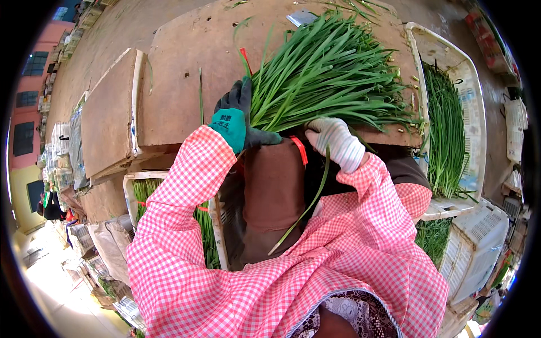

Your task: The person bundles bunches of green leaves with red ties, cuts the ends off with a large knife on a wooden surface, and organizes the trimmed bundles into crates.

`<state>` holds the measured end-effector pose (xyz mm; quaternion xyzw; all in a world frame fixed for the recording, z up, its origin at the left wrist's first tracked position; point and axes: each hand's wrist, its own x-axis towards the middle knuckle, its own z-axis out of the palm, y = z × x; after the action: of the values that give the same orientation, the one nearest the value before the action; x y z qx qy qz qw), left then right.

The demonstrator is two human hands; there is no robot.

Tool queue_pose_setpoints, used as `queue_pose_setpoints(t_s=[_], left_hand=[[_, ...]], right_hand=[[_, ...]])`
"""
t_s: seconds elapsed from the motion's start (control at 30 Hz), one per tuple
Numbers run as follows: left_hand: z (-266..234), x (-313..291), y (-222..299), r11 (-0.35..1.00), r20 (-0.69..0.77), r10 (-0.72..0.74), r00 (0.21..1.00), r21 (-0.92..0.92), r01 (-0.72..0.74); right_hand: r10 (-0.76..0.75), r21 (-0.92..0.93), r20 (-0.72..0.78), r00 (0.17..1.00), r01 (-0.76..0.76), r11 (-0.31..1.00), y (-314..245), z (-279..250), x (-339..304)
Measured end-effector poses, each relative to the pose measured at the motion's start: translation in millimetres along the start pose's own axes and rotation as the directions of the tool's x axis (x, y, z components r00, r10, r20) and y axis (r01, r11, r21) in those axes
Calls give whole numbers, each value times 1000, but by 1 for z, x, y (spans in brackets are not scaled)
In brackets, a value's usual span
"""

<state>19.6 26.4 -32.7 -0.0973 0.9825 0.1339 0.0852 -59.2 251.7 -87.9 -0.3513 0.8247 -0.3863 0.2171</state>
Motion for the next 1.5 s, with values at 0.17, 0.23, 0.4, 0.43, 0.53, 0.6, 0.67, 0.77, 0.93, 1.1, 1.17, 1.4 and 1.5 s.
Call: queue_pose_setpoints(t_s=[0.17, 0.23, 0.4, 0.43, 0.53, 0.6, 0.67, 0.77, 0.93, 1.1, 1.17, 1.4, 1.5], left_hand=[[6, 2, -5, 993, -49, 105, 993, 51, -102], [10, 3, -6, 990, -52, 117, 992, 88, -112], [6, 8, -11, 996, -5, 79, 997, 39, -79], [6, 13, -9, 995, 8, 101, 995, -2, -101], [-2, 17, -6, 996, 48, 76, 996, -44, -74], [0, 20, -9, 997, 59, 78, 995, -4, -78], [-3, 21, -9, 998, 86, 69, 994, 5, -70], [1, 22, -19, 995, 89, 95, 991, -22, -93], [4, 26, -17, 985, 47, 131, 990, -116, -124], [5, 26, -23, 973, 33, 133, 991, -196, -124], [6, 29, -26, 972, 26, 153, 988, -186, -146], [2, 38, -29, 965, 34, 153, 988, -220, -142], [7, 35, -29, 962, 32, 152, 988, -233, -140]], right_hand=[[110, 21, 75, 991, -112, 993, -7, -7, -15], [67, 129, 173, 983, -90, 988, -8, -15, -17], [148, 10, 177, 973, -152, 988, -19, -39, -25], [168, -153, 198, 966, -139, 978, -8, -37, -33], [312, -549, 311, 898, -99, 830, 10, -39, -51], [192, -453, 241, 951, -64, 889, 11, -47, -62], [85, -405, 176, 981, -7, 914, -1, -48, -61], [-39, -412, 215, 976, 127, 902, -28, -27, -41], [-292, -186, 91, 952, 305, 934, -22, 5, -23], [-362, -196, 117, 925, 379, 904, -33, 6, -12], [-398, -174, 114, 910, 412, 894, -38, 9, -8], [-119, -213, 95, 988, 137, 967, -15, 41, -35], [-191, -275, 41, 981, 195, 941, -19, 54, -35]])
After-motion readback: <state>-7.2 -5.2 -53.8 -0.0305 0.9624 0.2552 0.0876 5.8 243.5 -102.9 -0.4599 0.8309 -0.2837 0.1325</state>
